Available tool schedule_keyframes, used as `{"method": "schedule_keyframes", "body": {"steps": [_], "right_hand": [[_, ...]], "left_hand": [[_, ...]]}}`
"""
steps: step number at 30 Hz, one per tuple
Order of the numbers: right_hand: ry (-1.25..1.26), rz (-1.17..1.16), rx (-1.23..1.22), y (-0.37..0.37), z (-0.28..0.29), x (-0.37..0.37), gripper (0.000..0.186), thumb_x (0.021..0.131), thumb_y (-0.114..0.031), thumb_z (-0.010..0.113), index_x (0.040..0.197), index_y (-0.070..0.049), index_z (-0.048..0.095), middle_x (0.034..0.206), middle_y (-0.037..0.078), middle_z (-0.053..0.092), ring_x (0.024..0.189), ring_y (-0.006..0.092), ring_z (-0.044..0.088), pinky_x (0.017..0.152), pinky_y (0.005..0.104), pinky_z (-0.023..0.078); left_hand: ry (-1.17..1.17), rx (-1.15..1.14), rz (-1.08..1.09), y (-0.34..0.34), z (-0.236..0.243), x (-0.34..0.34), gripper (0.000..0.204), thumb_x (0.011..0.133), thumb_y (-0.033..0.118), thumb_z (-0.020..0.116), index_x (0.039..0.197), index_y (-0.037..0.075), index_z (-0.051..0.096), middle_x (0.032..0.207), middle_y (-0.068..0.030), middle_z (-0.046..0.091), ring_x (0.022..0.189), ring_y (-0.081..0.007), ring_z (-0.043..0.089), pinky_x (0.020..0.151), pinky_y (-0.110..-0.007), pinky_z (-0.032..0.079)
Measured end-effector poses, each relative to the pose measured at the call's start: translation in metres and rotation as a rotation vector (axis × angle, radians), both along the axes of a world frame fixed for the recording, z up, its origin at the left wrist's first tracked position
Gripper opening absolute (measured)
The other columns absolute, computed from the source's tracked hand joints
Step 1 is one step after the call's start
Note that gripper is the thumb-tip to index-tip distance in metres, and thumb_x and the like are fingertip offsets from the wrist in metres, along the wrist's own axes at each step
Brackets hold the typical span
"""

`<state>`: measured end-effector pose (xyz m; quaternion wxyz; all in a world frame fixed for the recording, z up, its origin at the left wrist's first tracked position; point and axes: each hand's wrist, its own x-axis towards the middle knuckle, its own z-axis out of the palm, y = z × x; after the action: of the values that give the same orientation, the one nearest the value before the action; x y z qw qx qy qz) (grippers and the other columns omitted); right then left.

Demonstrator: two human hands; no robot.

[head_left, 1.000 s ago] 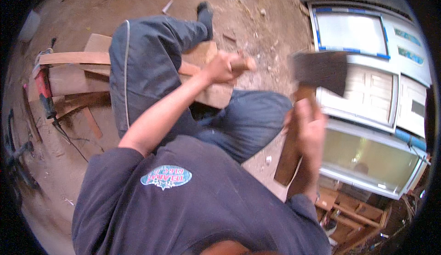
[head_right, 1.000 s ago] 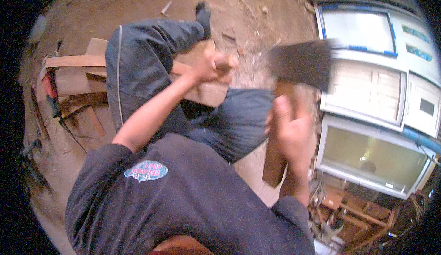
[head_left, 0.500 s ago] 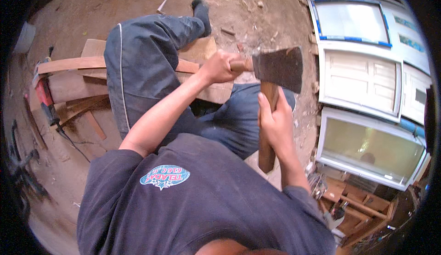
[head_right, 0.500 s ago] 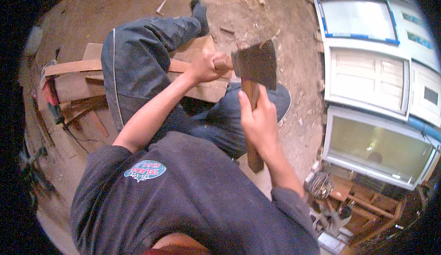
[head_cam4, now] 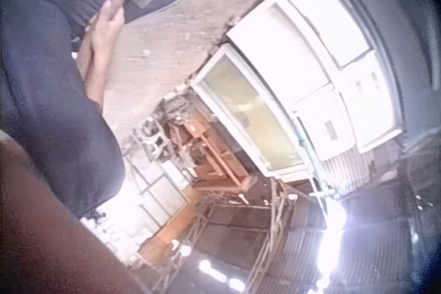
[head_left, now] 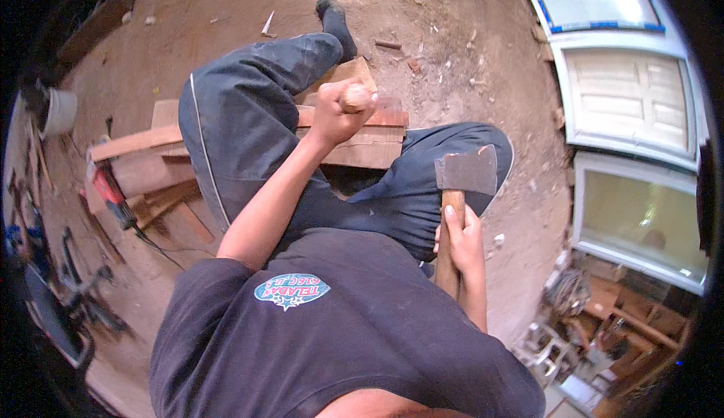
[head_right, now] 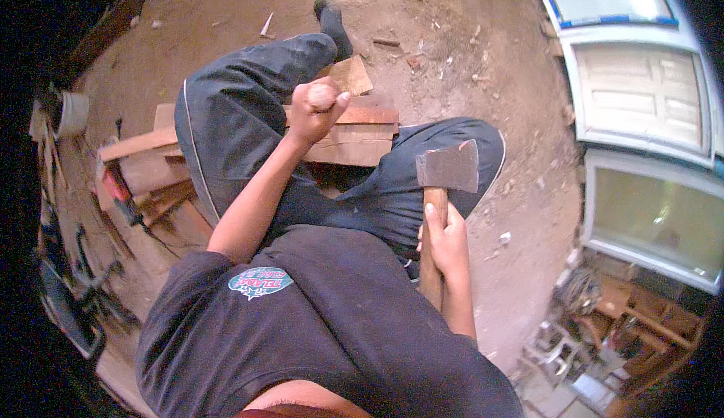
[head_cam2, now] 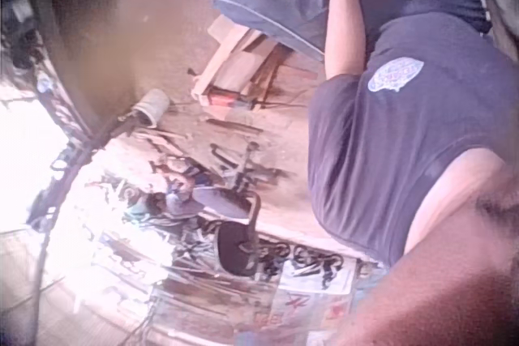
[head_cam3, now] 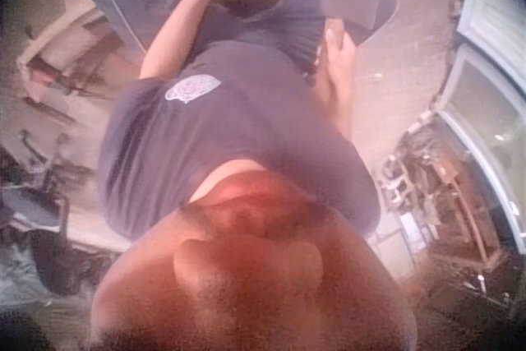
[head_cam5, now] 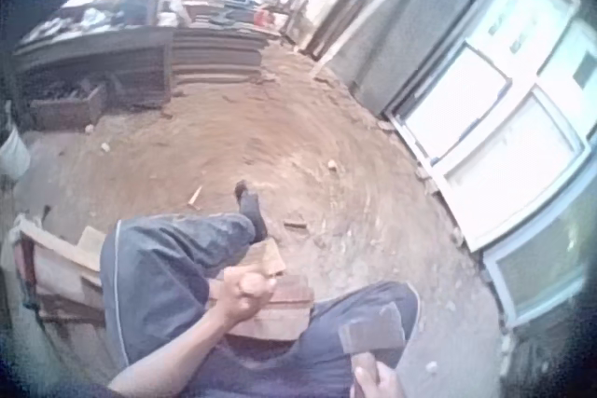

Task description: The person carves a wooden piece by hammering a small axe into it while sitting on the ground.

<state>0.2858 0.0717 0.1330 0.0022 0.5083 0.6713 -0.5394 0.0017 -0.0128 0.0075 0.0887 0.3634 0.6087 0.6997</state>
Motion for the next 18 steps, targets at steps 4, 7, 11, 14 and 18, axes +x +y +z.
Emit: {"method": "schedule_keyframes", "body": {"steps": [4, 7, 11, 14, 18], "right_hand": [[0.103, -0.060, -0.051, 0.010, -0.025, 0.023, 0.026, 0.101, -0.029, 0.053, 0.099, -0.003, 0.054, 0.065, 0.004, 0.055, 0.050, 0.0113, 0.054, 0.045, 0.0272, 0.048], [0.122, -0.001, -0.075, 0.019, -0.032, 0.024, 0.027, 0.099, -0.028, 0.056, 0.103, -0.002, 0.055, 0.065, 0.004, 0.055, 0.051, 0.0108, 0.054, 0.046, 0.0268, 0.048], [0.191, -0.057, -0.174, 0.028, -0.032, 0.028, 0.030, 0.098, -0.031, 0.058, 0.101, -0.002, 0.057, 0.064, 0.003, 0.057, 0.050, 0.0113, 0.056, 0.048, 0.0272, 0.048], [0.190, -0.018, -0.258, 0.034, -0.028, 0.029, 0.031, 0.098, -0.032, 0.058, 0.101, -0.002, 0.056, 0.066, 0.003, 0.058, 0.050, 0.0115, 0.056, 0.048, 0.0273, 0.049], [0.227, -0.046, -0.302, 0.036, -0.032, 0.031, 0.031, 0.098, -0.032, 0.058, 0.100, -0.002, 0.056, 0.065, 0.003, 0.058, 0.051, 0.0116, 0.056, 0.048, 0.0274, 0.049]], "left_hand": [[0.402, 0.069, 0.174, 0.001, 0.001, 0.006, 0.026, 0.080, 0.002, 0.068, 0.060, 0.002, 0.052, 0.062, -0.0091, 0.058, 0.048, -0.0205, 0.054, 0.048, -0.033, 0.043], [0.125, 0.395, 0.039, -0.008, 0.009, 0.006, 0.031, 0.082, -0.006, 0.063, 0.057, 0.002, 0.047, 0.067, -0.0106, 0.059, 0.056, -0.0209, 0.059, 0.053, -0.032, 0.049], [-0.127, 0.416, 0.037, -0.020, 0.046, 0.000, 0.018, 0.085, 0.002, 0.058, 0.073, 0.003, 0.045, 0.066, -0.0085, 0.052, 0.056, -0.0153, 0.048, 0.054, -0.030, 0.042], [-0.237, 0.401, 0.016, -0.026, 0.054, -0.013, 0.014, 0.086, 0.006, 0.057, 0.078, 0.004, 0.046, 0.063, -0.0064, 0.048, 0.053, -0.0124, 0.043, 0.051, -0.027, 0.037], [-0.196, 0.056, 0.089, -0.022, 0.053, -0.015, 0.016, 0.091, 0.012, 0.056, 0.081, 0.005, 0.046, 0.064, -0.0057, 0.049, 0.050, -0.0105, 0.038, 0.049, -0.026, 0.035]]}}
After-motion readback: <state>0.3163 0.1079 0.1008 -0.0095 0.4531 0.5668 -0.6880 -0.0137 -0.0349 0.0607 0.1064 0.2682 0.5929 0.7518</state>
